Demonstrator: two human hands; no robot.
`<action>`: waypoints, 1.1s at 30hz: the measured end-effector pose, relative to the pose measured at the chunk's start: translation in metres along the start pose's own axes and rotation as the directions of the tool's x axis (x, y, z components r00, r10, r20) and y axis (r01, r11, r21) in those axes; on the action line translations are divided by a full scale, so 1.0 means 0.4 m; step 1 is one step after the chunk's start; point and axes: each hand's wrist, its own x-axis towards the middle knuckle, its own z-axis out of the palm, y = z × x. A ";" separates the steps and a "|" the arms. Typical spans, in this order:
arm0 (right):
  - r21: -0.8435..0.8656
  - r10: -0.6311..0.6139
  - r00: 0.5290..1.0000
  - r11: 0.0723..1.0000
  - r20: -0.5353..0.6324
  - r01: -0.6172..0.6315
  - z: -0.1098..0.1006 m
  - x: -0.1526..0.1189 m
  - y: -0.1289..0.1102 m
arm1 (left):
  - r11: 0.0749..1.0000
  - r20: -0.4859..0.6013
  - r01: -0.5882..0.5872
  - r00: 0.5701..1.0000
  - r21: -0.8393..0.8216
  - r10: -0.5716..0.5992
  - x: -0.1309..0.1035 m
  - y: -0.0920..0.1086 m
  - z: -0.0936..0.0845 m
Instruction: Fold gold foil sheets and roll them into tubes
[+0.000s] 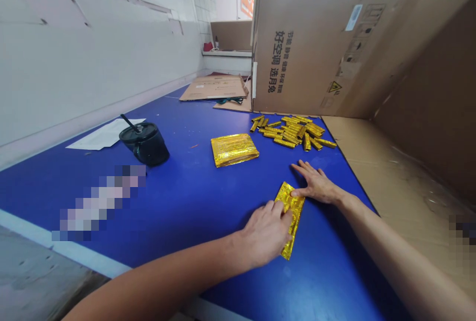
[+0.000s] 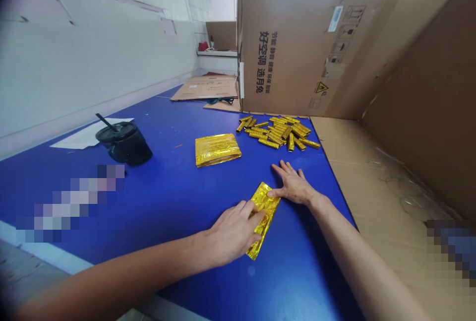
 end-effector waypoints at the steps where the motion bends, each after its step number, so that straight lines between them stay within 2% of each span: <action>1: -0.002 -0.001 1.000 1.000 0.007 0.001 -0.002 0.000 -0.001 | 0.999 0.006 -0.029 1.000 0.017 0.028 -0.004 -0.001 -0.001; 4: -0.005 -0.006 1.000 1.000 0.024 0.006 -0.007 0.001 -0.004 | 0.994 0.004 -0.091 0.996 0.062 0.091 -0.017 -0.005 0.001; 8: -0.010 -0.012 0.999 1.000 0.041 0.012 -0.013 0.002 -0.008 | 0.988 -0.028 -0.117 0.992 0.101 0.120 -0.032 -0.010 0.007; 19: -0.032 -0.012 0.998 0.999 0.056 0.014 -0.016 0.003 -0.006 | 0.968 -0.084 -0.121 0.986 0.220 0.143 -0.037 -0.022 0.015; 28: -0.045 -0.001 0.999 0.999 0.036 0.003 -0.013 0.000 -0.008 | 0.959 -0.137 -0.208 0.962 0.195 0.236 -0.030 -0.034 0.038; 33: -0.051 0.008 1.000 0.999 0.012 -0.007 -0.006 0.001 -0.007 | 0.968 -0.147 -0.199 0.964 0.152 0.222 -0.029 -0.034 0.044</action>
